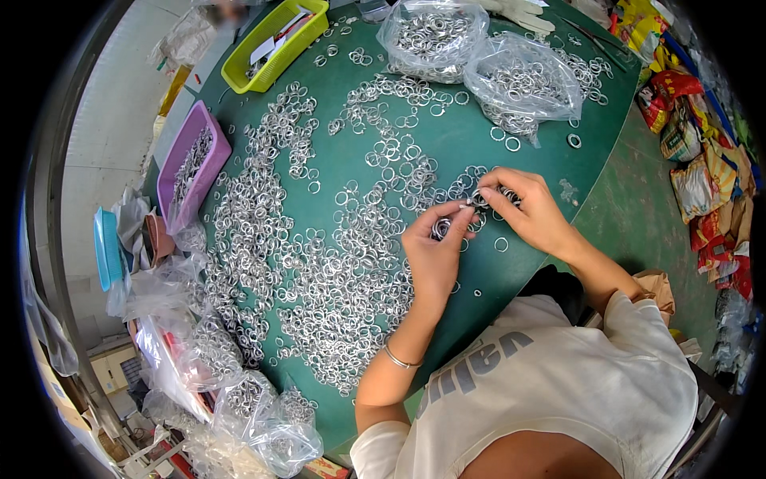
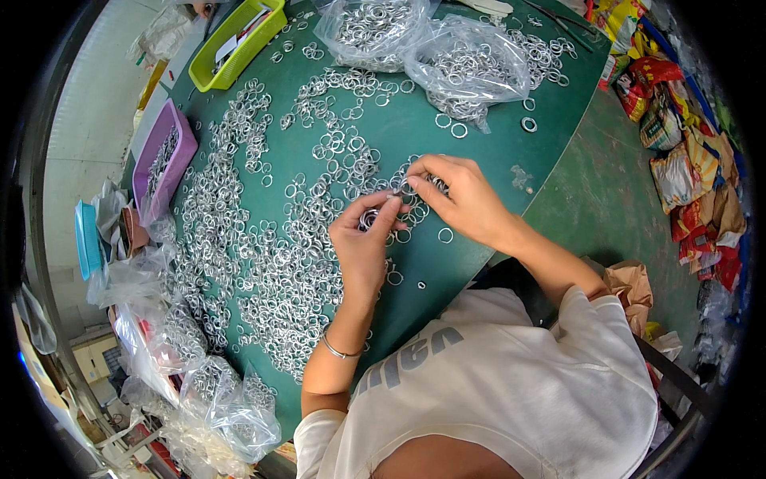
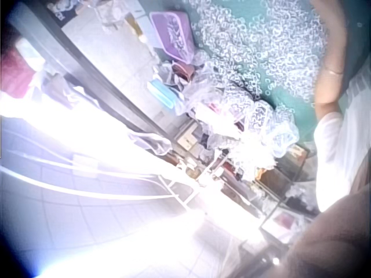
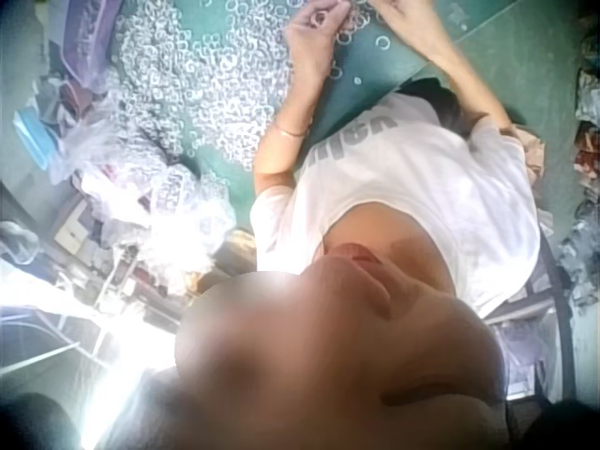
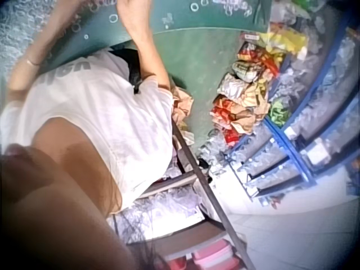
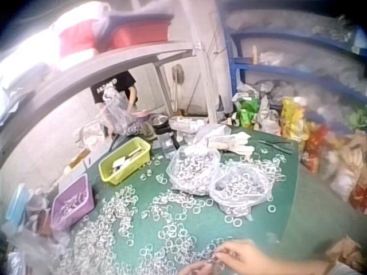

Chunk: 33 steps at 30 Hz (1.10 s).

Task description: The person sorts metal rings on a green table by hand, picking them up from a large pile and placing them into individual plastic bags.

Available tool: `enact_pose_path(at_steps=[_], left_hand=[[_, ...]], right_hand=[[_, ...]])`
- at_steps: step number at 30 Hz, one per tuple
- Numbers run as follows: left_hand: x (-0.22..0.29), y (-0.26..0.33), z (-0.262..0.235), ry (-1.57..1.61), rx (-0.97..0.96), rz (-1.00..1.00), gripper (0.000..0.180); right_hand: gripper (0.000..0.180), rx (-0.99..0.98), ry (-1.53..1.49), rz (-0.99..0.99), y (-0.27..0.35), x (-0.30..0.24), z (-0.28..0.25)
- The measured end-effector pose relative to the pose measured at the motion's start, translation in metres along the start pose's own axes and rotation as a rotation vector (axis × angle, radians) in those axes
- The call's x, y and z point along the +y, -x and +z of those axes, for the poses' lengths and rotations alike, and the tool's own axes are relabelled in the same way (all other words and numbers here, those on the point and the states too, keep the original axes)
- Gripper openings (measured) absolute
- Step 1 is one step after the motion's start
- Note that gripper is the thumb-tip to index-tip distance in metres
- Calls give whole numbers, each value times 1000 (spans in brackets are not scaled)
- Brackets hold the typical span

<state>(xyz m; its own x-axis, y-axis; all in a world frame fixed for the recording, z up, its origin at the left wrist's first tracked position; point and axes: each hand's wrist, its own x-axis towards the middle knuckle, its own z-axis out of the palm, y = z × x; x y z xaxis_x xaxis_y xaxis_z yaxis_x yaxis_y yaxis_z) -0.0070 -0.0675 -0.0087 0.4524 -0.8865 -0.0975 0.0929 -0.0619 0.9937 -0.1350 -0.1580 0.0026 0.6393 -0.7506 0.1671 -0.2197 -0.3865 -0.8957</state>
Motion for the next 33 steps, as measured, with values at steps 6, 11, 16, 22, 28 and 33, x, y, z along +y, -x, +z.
enact_pose_path(at_steps=[6,11,16,22,28,33], left_hand=[[10,4,0,-505,45,538,15],[12,-2,-6,-460,27,467,14],[14,-2,-5,-531,63,537,12],[2,-1,-6,-510,90,536,7],[10,-1,-7,-412,63,423,7],[7,-3,-4,-414,114,527,6]], right_hand=[[9,56,37,-61,2,-10,2],[8,97,189,-222,2,-8,3],[9,151,87,-234,4,-13,8],[8,159,227,-258,5,-17,11],[8,86,-38,-219,0,-12,4],[8,110,131,-247,4,-14,9]])
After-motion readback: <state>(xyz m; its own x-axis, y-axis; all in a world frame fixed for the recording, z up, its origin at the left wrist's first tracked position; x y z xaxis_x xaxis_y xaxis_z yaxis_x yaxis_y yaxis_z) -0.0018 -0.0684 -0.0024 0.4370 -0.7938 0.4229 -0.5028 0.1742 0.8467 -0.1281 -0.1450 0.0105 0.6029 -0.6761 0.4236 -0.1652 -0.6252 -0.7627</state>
